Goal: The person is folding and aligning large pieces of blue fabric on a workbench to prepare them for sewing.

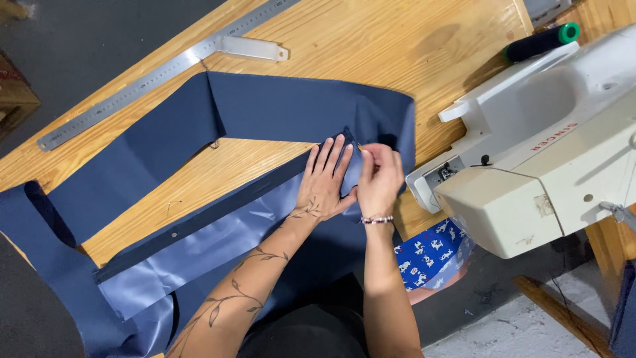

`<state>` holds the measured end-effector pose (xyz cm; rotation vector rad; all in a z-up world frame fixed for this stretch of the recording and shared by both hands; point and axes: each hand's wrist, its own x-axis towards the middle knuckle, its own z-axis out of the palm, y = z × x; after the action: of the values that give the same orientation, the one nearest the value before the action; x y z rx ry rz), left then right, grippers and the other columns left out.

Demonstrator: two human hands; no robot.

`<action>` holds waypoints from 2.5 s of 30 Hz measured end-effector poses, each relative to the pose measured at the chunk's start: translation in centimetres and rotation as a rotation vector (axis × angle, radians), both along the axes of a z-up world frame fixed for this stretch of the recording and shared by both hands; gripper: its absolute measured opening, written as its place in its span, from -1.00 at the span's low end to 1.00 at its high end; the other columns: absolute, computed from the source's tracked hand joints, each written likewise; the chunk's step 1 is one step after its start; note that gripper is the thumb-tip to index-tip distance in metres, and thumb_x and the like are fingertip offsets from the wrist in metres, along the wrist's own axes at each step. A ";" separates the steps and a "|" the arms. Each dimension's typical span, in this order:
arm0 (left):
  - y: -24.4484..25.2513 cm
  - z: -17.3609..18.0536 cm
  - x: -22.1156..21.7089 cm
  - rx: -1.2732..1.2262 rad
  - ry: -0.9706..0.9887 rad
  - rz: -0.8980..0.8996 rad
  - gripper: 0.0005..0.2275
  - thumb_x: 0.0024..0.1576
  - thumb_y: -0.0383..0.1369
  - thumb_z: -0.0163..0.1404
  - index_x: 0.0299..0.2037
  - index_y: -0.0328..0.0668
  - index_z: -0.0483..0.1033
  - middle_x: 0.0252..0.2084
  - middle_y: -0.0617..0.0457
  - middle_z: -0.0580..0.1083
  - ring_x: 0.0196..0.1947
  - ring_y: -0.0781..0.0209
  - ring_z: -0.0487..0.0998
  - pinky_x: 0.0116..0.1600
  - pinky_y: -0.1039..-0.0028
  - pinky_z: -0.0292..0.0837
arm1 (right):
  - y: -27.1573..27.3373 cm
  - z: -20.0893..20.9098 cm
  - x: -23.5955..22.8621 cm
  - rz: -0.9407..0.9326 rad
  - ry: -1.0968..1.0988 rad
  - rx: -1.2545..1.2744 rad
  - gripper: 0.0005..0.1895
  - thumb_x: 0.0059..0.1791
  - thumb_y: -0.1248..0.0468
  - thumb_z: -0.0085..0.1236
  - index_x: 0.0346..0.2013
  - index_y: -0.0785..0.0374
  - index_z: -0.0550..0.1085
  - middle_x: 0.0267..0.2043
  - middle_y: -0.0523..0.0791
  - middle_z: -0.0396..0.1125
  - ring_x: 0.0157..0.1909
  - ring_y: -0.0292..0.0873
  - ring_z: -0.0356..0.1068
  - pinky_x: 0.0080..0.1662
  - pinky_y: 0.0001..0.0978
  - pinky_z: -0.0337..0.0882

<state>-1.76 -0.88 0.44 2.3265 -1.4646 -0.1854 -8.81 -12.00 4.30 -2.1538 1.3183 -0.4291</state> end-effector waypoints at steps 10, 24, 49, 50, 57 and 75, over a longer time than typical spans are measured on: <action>0.1 -0.1 0.1 -0.025 0.042 -0.023 -0.23 0.05 0.11 -0.08 0.42 -0.22 0.22 0.59 -0.14 -0.08 0.58 -0.13 -0.10 0.59 0.00 -0.32 | 0.3 -5.2 2.3 -0.019 -0.157 0.103 -0.93 0.01 0.18 0.24 -0.24 0.05 0.56 -0.37 -0.08 0.45 -0.21 0.02 0.49 -0.18 -0.14 0.52; 0.4 -0.8 0.5 -0.057 0.055 -0.027 -0.30 0.09 0.04 -0.23 0.41 -0.21 0.24 0.59 -0.09 -0.05 0.57 -0.11 -0.09 0.58 -0.03 -0.32 | -0.7 -4.4 3.0 0.051 -0.073 0.063 -0.97 -0.05 0.20 0.24 -0.33 0.02 0.56 -0.43 -0.14 0.43 -0.25 -0.04 0.48 -0.16 -0.16 0.50; 0.6 0.1 0.7 -0.088 0.044 -0.029 -0.37 0.00 -0.04 -0.04 0.28 -0.21 0.38 0.52 -0.11 0.11 0.53 -0.10 0.04 0.57 -0.01 -0.23 | -0.8 -4.4 2.9 -0.015 -0.005 0.138 -0.92 -0.11 0.17 0.26 -0.36 0.03 0.59 -0.47 -0.15 0.45 -0.27 -0.03 0.49 -0.17 -0.13 0.51; 0.6 0.1 0.8 -0.088 0.044 -0.031 -0.36 0.01 -0.04 -0.06 0.29 -0.20 0.37 0.52 -0.11 0.10 0.53 -0.10 0.04 0.57 -0.01 -0.23 | -0.8 -4.4 2.9 -0.021 -0.007 0.141 -0.93 -0.11 0.17 0.26 -0.36 0.03 0.59 -0.47 -0.16 0.45 -0.27 -0.03 0.49 -0.17 -0.13 0.51; 0.4 1.0 0.8 -0.079 0.050 -0.017 -0.36 0.04 -0.06 -0.09 0.31 -0.26 0.35 0.55 -0.17 0.03 0.55 -0.14 -0.02 0.57 -0.03 -0.27 | -0.8 -3.8 2.9 -0.004 -0.022 0.144 -0.93 -0.11 0.19 0.25 -0.34 0.01 0.59 -0.46 -0.17 0.46 -0.27 -0.05 0.49 -0.17 -0.14 0.50; 0.4 0.9 1.6 -0.121 0.172 -0.010 -0.14 -0.20 -0.09 0.01 0.41 -0.29 0.21 0.54 -0.13 0.06 0.52 -0.05 0.07 0.58 0.05 -0.24 | -0.9 -4.1 3.6 0.027 -0.046 0.005 -0.96 -0.07 0.27 0.28 -0.33 0.06 0.59 -0.48 -0.12 0.39 -0.32 -0.07 0.46 -0.21 -0.22 0.51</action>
<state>-0.18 -0.52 1.36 2.1503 -1.3655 -0.2839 -5.24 -12.94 0.23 -2.1418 1.2626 -0.4617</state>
